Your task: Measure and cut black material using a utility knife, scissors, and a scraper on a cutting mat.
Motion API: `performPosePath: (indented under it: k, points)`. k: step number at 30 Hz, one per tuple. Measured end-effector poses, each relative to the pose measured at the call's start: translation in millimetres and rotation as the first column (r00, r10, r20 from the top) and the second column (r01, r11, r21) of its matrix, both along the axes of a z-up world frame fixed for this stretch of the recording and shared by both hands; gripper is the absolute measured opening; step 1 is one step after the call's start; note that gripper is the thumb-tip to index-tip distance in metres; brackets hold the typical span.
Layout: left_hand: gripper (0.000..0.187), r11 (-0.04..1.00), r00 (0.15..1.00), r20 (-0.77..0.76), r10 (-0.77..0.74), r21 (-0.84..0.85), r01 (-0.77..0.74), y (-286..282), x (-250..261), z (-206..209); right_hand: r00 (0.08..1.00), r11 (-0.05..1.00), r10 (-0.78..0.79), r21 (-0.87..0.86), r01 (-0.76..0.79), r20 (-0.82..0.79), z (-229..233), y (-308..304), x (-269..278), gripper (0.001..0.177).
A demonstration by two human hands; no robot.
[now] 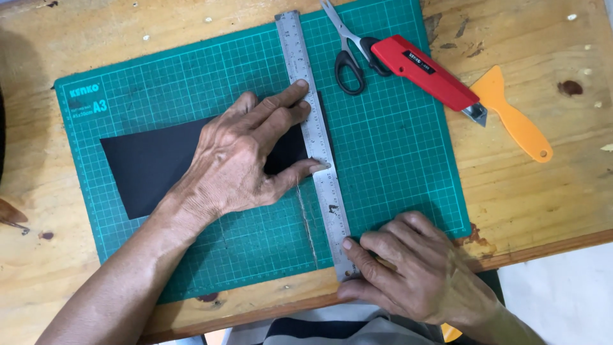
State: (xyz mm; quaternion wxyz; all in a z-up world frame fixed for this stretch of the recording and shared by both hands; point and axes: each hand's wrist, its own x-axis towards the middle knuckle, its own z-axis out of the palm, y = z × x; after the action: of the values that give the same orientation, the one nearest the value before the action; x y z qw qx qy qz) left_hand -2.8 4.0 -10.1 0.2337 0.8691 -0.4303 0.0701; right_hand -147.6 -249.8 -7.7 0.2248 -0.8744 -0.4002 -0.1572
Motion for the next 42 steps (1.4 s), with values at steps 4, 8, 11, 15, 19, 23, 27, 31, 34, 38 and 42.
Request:
performPosePath:
  k: [4, 8, 11, 15, 19, 23, 27, 31, 34, 38, 42]
  points:
    - [0.066, 1.0, 1.0, 0.013, -0.015, -0.02, 0.016, 0.0, 0.6, 0.6, 1.0, 0.999, 0.024, 0.029, -0.024, 0.001, 2.8, 0.8, 0.1, 0.05]
    - [0.064, 0.999, 1.0, 0.009, -0.022, -0.024, 0.023, 0.7, 0.8, 0.1, 0.998, 0.998, 0.056, 0.005, -0.056, 0.024, 5.9, -0.7, -0.6, 0.052]
    - [0.063, 1.0, 1.0, 0.0, -0.019, -0.018, 0.019, 0.9, 0.1, -0.6, 0.997, 0.998, 0.062, 0.015, -0.063, 0.045, 6.1, 0.1, 0.0, 0.05]
    - [0.065, 1.0, 1.0, -0.023, -0.01, -0.026, 0.01, 0.5, -0.5, 1.5, 0.996, 0.997, 0.077, -0.028, -0.076, 0.038, 4.4, -0.6, -0.7, 0.051]
    - [0.066, 1.0, 1.0, -0.015, -0.007, -0.018, 0.007, 0.9, -0.1, 0.5, 0.997, 0.997, 0.072, -0.01, -0.071, 0.04, 2.6, 0.1, -1.0, 0.049]
    - [0.066, 1.0, 1.0, -0.028, -0.005, -0.023, 0.005, 0.5, -0.5, 0.7, 0.998, 0.997, 0.069, 0.018, -0.069, 0.009, 2.9, 0.2, -1.5, 0.047]
    - [0.067, 1.0, 1.0, -0.026, -0.011, -0.024, 0.011, 0.9, -0.2, -0.6, 0.998, 0.997, 0.062, 0.036, -0.062, 0.012, 2.5, 0.8, -1.4, 0.042]
    - [0.067, 1.0, 1.0, -0.016, -0.011, -0.024, 0.011, 0.4, 0.2, -0.2, 0.998, 0.998, 0.063, 0.011, -0.063, -0.006, 2.8, 0.1, -1.7, 0.046]
    - [0.066, 1.0, 1.0, -0.006, -0.012, -0.024, 0.012, 0.9, 0.8, -0.3, 0.998, 0.998, 0.065, 0.009, -0.065, 0.006, 4.1, 0.5, -0.2, 0.046]
    - [0.066, 0.999, 1.0, -0.017, -0.004, -0.035, 0.003, 0.1, 0.0, -1.1, 0.998, 0.998, 0.064, 0.003, -0.064, -0.007, 4.9, 0.2, -0.6, 0.046]
    - [0.066, 1.0, 1.0, -0.029, 0.003, -0.03, -0.004, -0.6, 0.3, 0.5, 0.997, 0.997, 0.07, 0.033, -0.069, -0.015, 7.5, 1.5, 1.1, 0.043]
